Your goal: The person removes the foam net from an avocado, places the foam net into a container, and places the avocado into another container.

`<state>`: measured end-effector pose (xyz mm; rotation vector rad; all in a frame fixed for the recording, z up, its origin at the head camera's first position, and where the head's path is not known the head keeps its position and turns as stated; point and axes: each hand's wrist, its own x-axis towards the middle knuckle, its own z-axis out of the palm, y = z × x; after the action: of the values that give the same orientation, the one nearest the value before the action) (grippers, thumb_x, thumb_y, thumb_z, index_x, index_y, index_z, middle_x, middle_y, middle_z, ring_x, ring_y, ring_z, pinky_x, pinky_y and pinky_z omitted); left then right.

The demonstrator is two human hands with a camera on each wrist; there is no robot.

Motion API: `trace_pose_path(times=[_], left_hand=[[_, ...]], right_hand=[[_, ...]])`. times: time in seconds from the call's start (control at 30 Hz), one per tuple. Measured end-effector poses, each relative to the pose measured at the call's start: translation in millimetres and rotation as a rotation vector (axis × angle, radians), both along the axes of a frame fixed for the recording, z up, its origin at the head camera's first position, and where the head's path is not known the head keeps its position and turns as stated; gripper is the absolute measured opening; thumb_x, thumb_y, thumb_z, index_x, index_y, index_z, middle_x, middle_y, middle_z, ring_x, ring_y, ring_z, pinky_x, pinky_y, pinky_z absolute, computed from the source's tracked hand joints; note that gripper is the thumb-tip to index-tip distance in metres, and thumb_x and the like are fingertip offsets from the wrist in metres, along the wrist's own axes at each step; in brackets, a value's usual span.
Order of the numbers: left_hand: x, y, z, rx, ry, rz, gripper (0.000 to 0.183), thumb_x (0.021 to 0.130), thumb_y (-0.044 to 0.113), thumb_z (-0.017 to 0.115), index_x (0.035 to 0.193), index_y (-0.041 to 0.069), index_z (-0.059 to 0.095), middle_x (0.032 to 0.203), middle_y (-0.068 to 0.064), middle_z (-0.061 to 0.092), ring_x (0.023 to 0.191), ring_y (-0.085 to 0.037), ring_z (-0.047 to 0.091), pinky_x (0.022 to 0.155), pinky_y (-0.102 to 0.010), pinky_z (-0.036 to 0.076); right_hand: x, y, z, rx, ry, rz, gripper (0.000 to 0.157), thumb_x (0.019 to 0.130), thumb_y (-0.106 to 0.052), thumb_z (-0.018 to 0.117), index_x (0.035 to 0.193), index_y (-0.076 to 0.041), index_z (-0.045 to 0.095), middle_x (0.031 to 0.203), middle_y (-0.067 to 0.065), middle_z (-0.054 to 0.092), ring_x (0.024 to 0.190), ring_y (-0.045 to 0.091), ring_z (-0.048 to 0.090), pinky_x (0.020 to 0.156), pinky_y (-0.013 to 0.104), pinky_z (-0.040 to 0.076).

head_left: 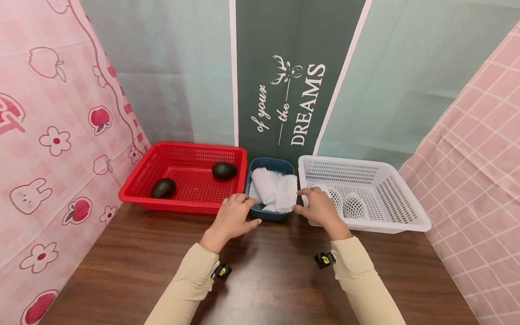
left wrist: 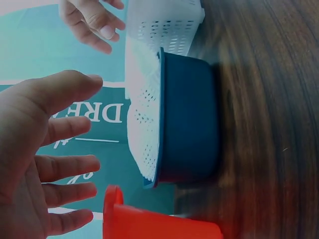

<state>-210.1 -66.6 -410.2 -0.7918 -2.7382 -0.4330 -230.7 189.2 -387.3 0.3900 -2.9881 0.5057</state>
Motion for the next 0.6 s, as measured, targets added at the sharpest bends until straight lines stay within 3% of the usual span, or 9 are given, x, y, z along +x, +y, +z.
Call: trace_pose_path(times=[0.23, 0.6], left_hand=[[-0.1, 5.2, -3.2, 0.021, -0.016, -0.057, 0.047, 0.076, 0.040, 0.071, 0.115, 0.013, 0.064, 0.109, -0.009, 0.057, 0.104, -0.027, 0.050, 0.080, -0.043, 0.041], [1.3, 14.5, -7.2, -0.019, -0.016, -0.081, 0.049, 0.076, 0.043, 0.070, 0.117, 0.015, 0.064, 0.111, -0.008, 0.056, 0.104, -0.027, 0.050, 0.081, -0.042, 0.041]], right_hand=[[-4.5, 12.1, -0.5, -0.008, -0.007, -0.025, 0.047, 0.078, -0.030, 0.072, 0.115, -0.003, 0.063, 0.109, 0.023, 0.056, 0.098, 0.039, 0.054, 0.077, 0.052, 0.044], [-12.1, 29.1, -3.5, -0.067, -0.031, -0.053, 0.045, 0.079, -0.024, 0.071, 0.116, 0.000, 0.061, 0.108, 0.025, 0.058, 0.103, 0.039, 0.052, 0.081, 0.052, 0.042]])
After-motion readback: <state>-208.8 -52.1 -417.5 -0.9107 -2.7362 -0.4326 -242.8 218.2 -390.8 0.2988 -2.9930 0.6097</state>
